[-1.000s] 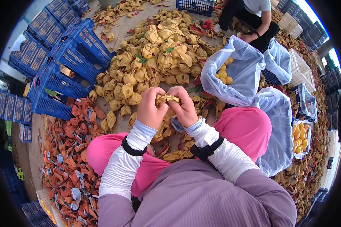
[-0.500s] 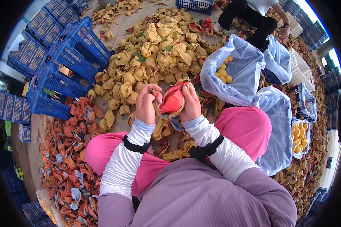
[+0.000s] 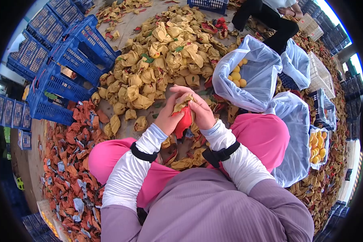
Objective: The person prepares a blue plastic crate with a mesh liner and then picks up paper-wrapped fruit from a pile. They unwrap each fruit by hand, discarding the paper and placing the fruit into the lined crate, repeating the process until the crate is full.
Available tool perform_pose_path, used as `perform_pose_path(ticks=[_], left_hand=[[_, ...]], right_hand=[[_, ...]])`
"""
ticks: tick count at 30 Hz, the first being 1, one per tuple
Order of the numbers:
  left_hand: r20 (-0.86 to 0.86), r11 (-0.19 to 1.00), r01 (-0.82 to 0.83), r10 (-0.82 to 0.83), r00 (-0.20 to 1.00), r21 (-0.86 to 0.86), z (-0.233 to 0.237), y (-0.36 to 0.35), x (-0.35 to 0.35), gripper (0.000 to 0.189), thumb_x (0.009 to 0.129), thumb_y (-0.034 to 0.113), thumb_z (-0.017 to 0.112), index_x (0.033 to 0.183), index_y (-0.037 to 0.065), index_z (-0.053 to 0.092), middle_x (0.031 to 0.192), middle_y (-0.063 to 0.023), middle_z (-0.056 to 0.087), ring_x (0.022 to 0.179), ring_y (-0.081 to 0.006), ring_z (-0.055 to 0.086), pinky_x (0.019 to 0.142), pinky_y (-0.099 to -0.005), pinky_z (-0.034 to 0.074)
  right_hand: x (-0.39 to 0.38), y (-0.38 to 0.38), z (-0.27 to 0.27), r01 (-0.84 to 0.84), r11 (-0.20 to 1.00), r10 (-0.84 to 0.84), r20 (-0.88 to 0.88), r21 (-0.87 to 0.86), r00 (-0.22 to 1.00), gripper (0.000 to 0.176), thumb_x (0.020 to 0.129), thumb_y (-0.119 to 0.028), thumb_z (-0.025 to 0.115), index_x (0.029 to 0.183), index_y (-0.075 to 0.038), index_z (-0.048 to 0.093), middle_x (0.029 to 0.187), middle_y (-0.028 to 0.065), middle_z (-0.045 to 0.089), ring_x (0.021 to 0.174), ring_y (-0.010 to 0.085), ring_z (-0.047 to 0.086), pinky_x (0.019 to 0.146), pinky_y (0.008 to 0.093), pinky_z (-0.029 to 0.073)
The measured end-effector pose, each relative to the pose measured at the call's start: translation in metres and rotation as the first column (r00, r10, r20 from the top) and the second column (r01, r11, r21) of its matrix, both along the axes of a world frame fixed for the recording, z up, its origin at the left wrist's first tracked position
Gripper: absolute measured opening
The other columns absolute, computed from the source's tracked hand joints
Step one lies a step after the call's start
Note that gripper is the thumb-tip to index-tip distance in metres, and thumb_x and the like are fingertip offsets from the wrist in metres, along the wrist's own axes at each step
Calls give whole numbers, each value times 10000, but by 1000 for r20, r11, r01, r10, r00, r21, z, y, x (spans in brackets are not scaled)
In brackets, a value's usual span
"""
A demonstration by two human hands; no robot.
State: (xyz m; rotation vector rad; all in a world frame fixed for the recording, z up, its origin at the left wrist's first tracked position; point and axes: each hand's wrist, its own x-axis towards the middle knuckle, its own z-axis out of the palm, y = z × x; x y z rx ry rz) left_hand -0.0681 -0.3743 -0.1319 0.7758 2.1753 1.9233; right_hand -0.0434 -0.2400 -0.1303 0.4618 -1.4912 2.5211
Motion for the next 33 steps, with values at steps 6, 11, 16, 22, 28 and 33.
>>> perform_pose_path(ticks=[6, 11, 16, 22, 28, 33], left_hand=[[353, 987, -111, 147, 924, -119, -11, -8, -8, 370, 893, 218, 489, 1186, 9, 400, 1091, -156, 506, 984, -243, 512, 876, -311, 382], [12, 925, -377, 378, 926, -54, -29, -9, -14, 307, 910, 279, 449, 1034, 0, 430, 951, -153, 483, 873, -266, 493, 797, -349, 394], [227, 939, -345, 339, 913, -15, -7, -16, -21, 441, 925, 387, 406, 1014, -28, 526, 921, -101, 592, 843, -193, 549, 771, -286, 419], [191, 883, -464, 468, 863, -69, -15, -19, -29, 481, 915, 422, 413, 986, -34, 550, 899, -119, 604, 823, -216, 558, 769, -299, 421], [-66, 825, -556, 552, 831, -96, -6, -17, -22, 226, 861, 104, 458, 1021, -42, 525, 942, -141, 602, 887, -231, 577, 801, -303, 426], [-109, 830, -557, 550, 828, -38, -2, -19, -20, 205, 862, 70, 440, 1023, -26, 522, 935, -111, 599, 861, -198, 566, 792, -277, 423]], right_hand=[[9, -18, -18, 140, 939, 37, 498, -314, 867, 393, 916, -301, 451, 1215, -61, 365, 1176, 41, 431, 1035, 108, 424, 877, 242, 361], [16, -39, -24, 28, 997, -3, 343, -69, 939, 577, 858, -199, 577, 1309, -62, 245, 1214, 53, 405, 1094, 124, 398, 934, 260, 324], [12, -27, -32, -75, 990, 111, 317, -122, 942, 554, 865, -165, 553, 1319, -60, 254, 1231, 52, 405, 1130, 138, 393, 965, 277, 309], [13, -23, -29, -153, 930, 259, 302, -335, 917, 549, 884, -324, 508, 1314, -64, 288, 1204, 79, 454, 1084, 176, 473, 893, 318, 392], [3, -16, -53, -1, 613, 508, 393, -790, 766, 580, 867, -541, 388, 1216, -81, 453, 1121, 148, 558, 1030, 302, 536, 902, 426, 420], [-4, -3, -73, -5, 552, 553, 361, -834, 751, 567, 861, -536, 407, 1165, -64, 491, 1190, 130, 516, 1071, 314, 509, 918, 458, 403]])
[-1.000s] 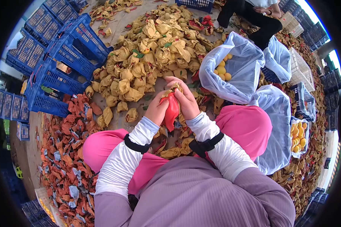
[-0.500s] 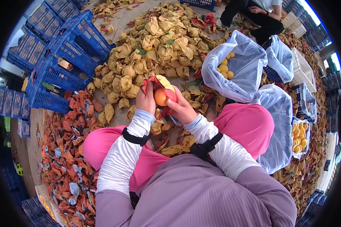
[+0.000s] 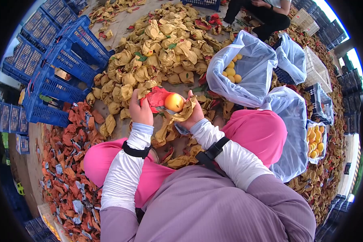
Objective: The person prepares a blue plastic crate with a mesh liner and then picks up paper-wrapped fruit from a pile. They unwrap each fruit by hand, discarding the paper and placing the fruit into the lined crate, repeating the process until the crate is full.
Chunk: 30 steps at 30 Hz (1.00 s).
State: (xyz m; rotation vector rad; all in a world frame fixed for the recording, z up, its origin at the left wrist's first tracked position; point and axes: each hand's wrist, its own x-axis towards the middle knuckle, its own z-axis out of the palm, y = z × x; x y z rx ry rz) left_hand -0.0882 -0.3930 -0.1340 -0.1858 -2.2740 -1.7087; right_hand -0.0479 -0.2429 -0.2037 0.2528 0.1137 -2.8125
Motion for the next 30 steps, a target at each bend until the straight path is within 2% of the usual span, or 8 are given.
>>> perform_pose_path(ticks=[9, 10, 13, 19, 21, 25, 27, 30], left_hand=[[-65, 917, 338, -332, 941, 214, -3, -6, 0, 173, 840, -42, 408, 988, -21, 495, 936, -43, 550, 867, -123, 502, 795, -225, 395], [-80, 947, 121, -102, 992, 296, -4, -1, 9, 264, 837, -49, 397, 1086, -28, 481, 1021, -65, 541, 951, -140, 502, 845, -230, 384], [-155, 957, 134, -96, 983, 258, -1, -11, 3, 323, 848, -20, 419, 1170, -35, 442, 1096, -85, 525, 1012, -163, 493, 883, -251, 377], [27, 988, -80, 84, 996, -132, -2, -20, -16, 228, 856, 94, 492, 1041, -39, 494, 974, -154, 587, 884, -240, 566, 783, -306, 431], [174, 873, 127, -49, 984, -471, -51, -20, -16, 274, 784, 189, 605, 961, 4, 508, 911, -178, 588, 867, -322, 567, 746, -384, 441], [688, 433, 705, -229, 688, -561, -141, -13, 31, 875, 599, 380, 763, 1302, 113, 316, 1189, -210, 430, 1117, -393, 418, 953, -420, 359], [743, 522, 685, -136, 655, -508, -182, -23, 23, 774, 616, 372, 749, 1250, 115, 386, 1168, -202, 455, 1099, -377, 441, 934, -410, 376], [721, 718, 449, 104, 685, -531, -206, -57, -12, 440, 688, 333, 688, 1047, 114, 560, 1129, -161, 508, 1085, -314, 479, 866, -409, 424]], right_hand=[[-2, 2, -11, -43, 999, 43, -9, 17, 999, 631, 847, -555, 412, 1233, -56, 435, 1227, 139, 488, 1115, 299, 481, 970, 438, 356], [-2, 2, -14, -77, 997, 77, -11, 17, 997, 681, 837, -581, 404, 1267, -53, 400, 1251, 139, 467, 1143, 299, 459, 996, 440, 327], [1, 5, -18, -80, 991, 80, -4, 105, 997, 674, 830, -563, 448, 1253, -39, 415, 1227, 152, 487, 1126, 286, 473, 992, 427, 334], [-19, 38, -35, 202, 969, -222, 145, 140, 964, 322, 830, -344, 572, 994, -70, 530, 940, 146, 584, 880, 303, 592, 623, 351, 559], [-47, 84, -45, 503, 849, -524, 134, 161, 841, 289, 804, -316, 614, 949, -78, 534, 880, 130, 595, 806, 288, 601, 641, 366, 534], [-88, 199, -53, 724, 567, -795, 29, 393, 606, 345, 742, -279, 702, 937, -55, 526, 832, 106, 584, 742, 248, 593, 662, 360, 522], [-99, 266, -88, 523, 517, -705, -10, 677, 709, 363, 728, -280, 714, 969, -73, 537, 819, 77, 579, 772, 256, 589, 660, 345, 512], [-98, 291, -111, -19, -260, -683, -170, 965, 711, 388, 728, -302, 694, 1021, -85, 562, 886, 109, 601, 843, 255, 585, 710, 350, 488]])
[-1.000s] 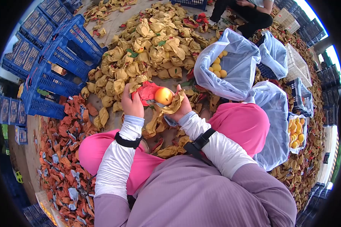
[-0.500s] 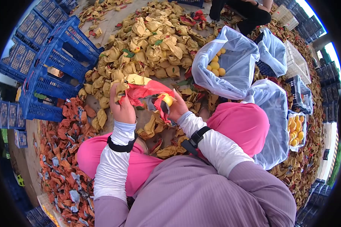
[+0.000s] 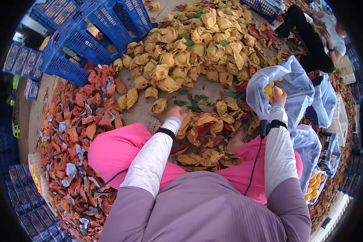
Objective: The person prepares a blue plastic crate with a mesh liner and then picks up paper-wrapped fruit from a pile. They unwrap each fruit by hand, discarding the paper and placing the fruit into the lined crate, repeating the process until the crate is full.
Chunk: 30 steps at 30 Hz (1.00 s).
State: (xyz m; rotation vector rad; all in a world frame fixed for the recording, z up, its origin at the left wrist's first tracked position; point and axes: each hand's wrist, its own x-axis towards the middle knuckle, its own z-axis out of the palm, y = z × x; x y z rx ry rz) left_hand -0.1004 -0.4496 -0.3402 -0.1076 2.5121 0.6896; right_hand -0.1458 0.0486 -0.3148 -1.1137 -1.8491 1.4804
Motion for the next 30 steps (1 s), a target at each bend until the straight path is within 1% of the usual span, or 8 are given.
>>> perform_pose_path(ticks=[1, 7, 15, 18, 20, 23, 26, 30], left_hand=[[-101, 985, -171, 167, 981, -32, 14, -11, -6, 342, 700, 288, 677, 965, 98, 572, 1056, -139, 539, 1034, -311, 504, 830, -397, 436], [-181, 704, -663, 639, 748, -255, -54, -86, -29, 404, 680, 174, 704, 1030, 96, 518, 1077, -147, 513, 959, -345, 533, 814, -414, 450], [-265, 845, -534, 509, 819, -27, -102, -86, -24, 204, 724, 150, 668, 845, 91, 514, 830, -172, 533, 786, -348, 547, 695, -438, 432], [-451, 875, -473, 467, 761, 107, -78, -75, -31, 157, 767, 167, 620, 856, 83, 523, 798, -164, 583, 783, -371, 549, 678, -426, 433], [-510, 887, -411, 458, 728, 210, -60, -60, -36, 152, 773, 169, 611, 850, 81, 513, 798, -154, 584, 775, -366, 548, 668, -423, 431], [-549, 892, -313, 448, 706, 327, -20, -37, -42, 156, 788, 182, 597, 859, 75, 508, 792, -140, 597, 760, -346, 560, 656, -410, 435], [-501, 881, -198, 416, 759, 430, 23, -9, -43, 162, 802, 165, 594, 883, 47, 517, 776, -114, 607, 715, -270, 578, 639, -355, 446], [-454, 823, 1, 313, 834, 569, 99, 32, -20, 205, 799, 167, 614, 878, 5, 516, 740, -78, 604, 661, -160, 576, 606, -291, 455]], right_hand=[[-4, 33, -39, -104, 941, 32, 222, 322, 975, 404, 732, -315, 678, 1041, -81, 566, 923, 128, 609, 870, 257, 584, 738, 356, 476], [7, 11, -51, -365, 838, 169, 444, 405, 880, 388, 804, -333, 565, 1086, -66, 559, 997, 149, 616, 956, 274, 577, 833, 357, 434], [7, -12, -32, -288, 883, 146, 365, 371, 919, 330, 818, -252, 572, 1074, -43, 565, 922, 127, 621, 812, 229, 605, 752, 310, 457], [10, -44, -8, 132, 900, -58, -184, 416, 981, 239, 807, -102, 594, 1020, -3, 552, 840, 73, 577, 730, 132, 541, 687, 244, 447], [-2, -80, 2, 96, 922, 54, -369, 376, 928, 210, 822, -87, 571, 1013, -3, 547, 858, 65, 571, 743, 129, 537, 687, 246, 445], [0, -176, 43, -334, 901, 414, -318, 277, 853, 188, 832, -64, 569, 1008, -5, 543, 891, 44, 563, 779, 111, 529, 702, 218, 434], [15, -246, 43, -807, 588, 801, -174, 54, 572, 324, 782, -130, 647, 1065, -22, 531, 959, 71, 568, 894, 144, 547, 790, 254, 443], [53, -303, 52, -811, 436, 880, 3, 391, 475, 794, 634, -309, 769, 1258, -43, 357, 1163, 169, 472, 1060, 300, 485, 925, 371, 382]])
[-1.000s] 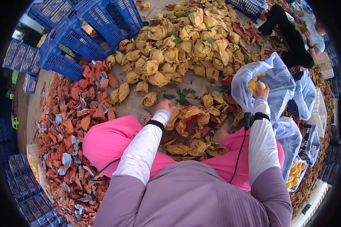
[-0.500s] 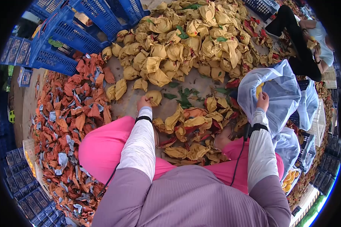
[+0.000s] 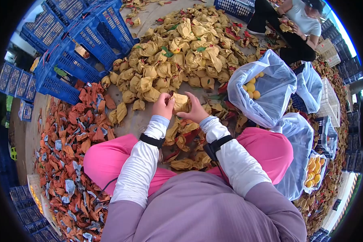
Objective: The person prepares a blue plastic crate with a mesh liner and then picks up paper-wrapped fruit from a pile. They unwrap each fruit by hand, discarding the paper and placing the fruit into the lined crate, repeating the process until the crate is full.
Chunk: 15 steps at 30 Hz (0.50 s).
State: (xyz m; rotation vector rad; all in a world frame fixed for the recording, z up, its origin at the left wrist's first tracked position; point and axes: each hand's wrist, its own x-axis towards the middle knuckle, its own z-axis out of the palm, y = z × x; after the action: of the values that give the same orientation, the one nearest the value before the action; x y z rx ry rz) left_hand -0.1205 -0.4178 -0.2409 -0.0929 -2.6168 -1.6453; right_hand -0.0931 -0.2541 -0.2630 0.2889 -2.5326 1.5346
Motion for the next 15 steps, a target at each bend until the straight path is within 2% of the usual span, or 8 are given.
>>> perform_pose_path(ticks=[3, 5, 7, 8, 9, 11, 13, 15], left_hand=[[31, 956, 236, -245, 969, 172, 52, 26, 26, 181, 809, 149, 604, 894, 8, 530, 741, -87, 614, 673, -159, 593, 622, -281, 470], [-3, 913, 290, -301, 953, 287, 72, 34, 39, 176, 832, 140, 582, 947, 12, 545, 806, -89, 620, 727, -153, 600, 679, -261, 469], [-120, 884, 271, -244, 962, 381, 91, 35, 47, 199, 837, 152, 576, 982, 18, 558, 922, -99, 610, 846, -195, 594, 776, -279, 452], [-407, 976, 217, -198, 892, 0, 97, 29, 44, 218, 824, 168, 591, 973, 11, 564, 999, -116, 586, 940, -250, 564, 840, -314, 427], [-459, 976, 131, -198, 866, -174, 99, 24, 45, 353, 780, 219, 641, 1035, 2, 528, 1061, -140, 549, 1002, -291, 523, 868, -343, 411], [-386, 977, 106, -173, 906, -187, 97, 23, 58, 546, 736, 301, 688, 1132, 7, 454, 1129, -169, 489, 1028, -299, 496, 873, -358, 405], [-282, 984, 151, -172, 944, -95, 83, 31, 70, 687, 715, 371, 700, 1208, 23, 370, 1186, -182, 421, 1059, -307, 459, 890, -372, 388], [-253, 992, 102, -80, 964, 75, 69, 41, 77, 665, 765, 363, 661, 1232, 24, 330, 1174, -170, 417, 1045, -281, 460, 893, -355, 382]], right_hand=[[14, -8, -3, 20, 945, 33, 154, -328, 988, 753, 675, -268, 739, 1267, -50, 329, 1126, 149, 497, 1018, 266, 517, 886, 352, 415], [28, -10, 5, 185, 587, 119, 310, -788, 943, 625, 742, -181, 668, 1258, -54, 339, 1084, 106, 527, 953, 219, 551, 824, 316, 450], [36, -7, 20, 260, 464, 114, 348, -847, 930, 525, 780, -87, 591, 1248, -60, 354, 1055, 69, 541, 904, 179, 564, 781, 285, 464], [37, -5, 29, 293, 337, 160, 361, -895, 919, 508, 784, -72, 577, 1243, -60, 361, 1057, 65, 538, 913, 176, 559, 784, 288, 462], [38, -3, 38, 323, 205, 211, 364, -924, 907, 491, 788, -57, 563, 1239, -60, 369, 1060, 62, 535, 923, 172, 555, 788, 290, 461], [43, 1, 55, 323, 260, 209, 380, -910, 901, 450, 802, -30, 530, 1228, -63, 388, 1065, 55, 532, 942, 149, 541, 812, 272, 444], [48, -4, 67, 23, 537, 90, 84, -843, 992, 446, 801, 7, 502, 1228, -64, 396, 1079, 48, 527, 979, 129, 516, 845, 249, 416], [60, -9, 83, -35, 547, 140, 50, -836, 989, 438, 809, 28, 465, 1233, -65, 407, 1111, 35, 516, 1009, 112, 494, 864, 232, 392]])
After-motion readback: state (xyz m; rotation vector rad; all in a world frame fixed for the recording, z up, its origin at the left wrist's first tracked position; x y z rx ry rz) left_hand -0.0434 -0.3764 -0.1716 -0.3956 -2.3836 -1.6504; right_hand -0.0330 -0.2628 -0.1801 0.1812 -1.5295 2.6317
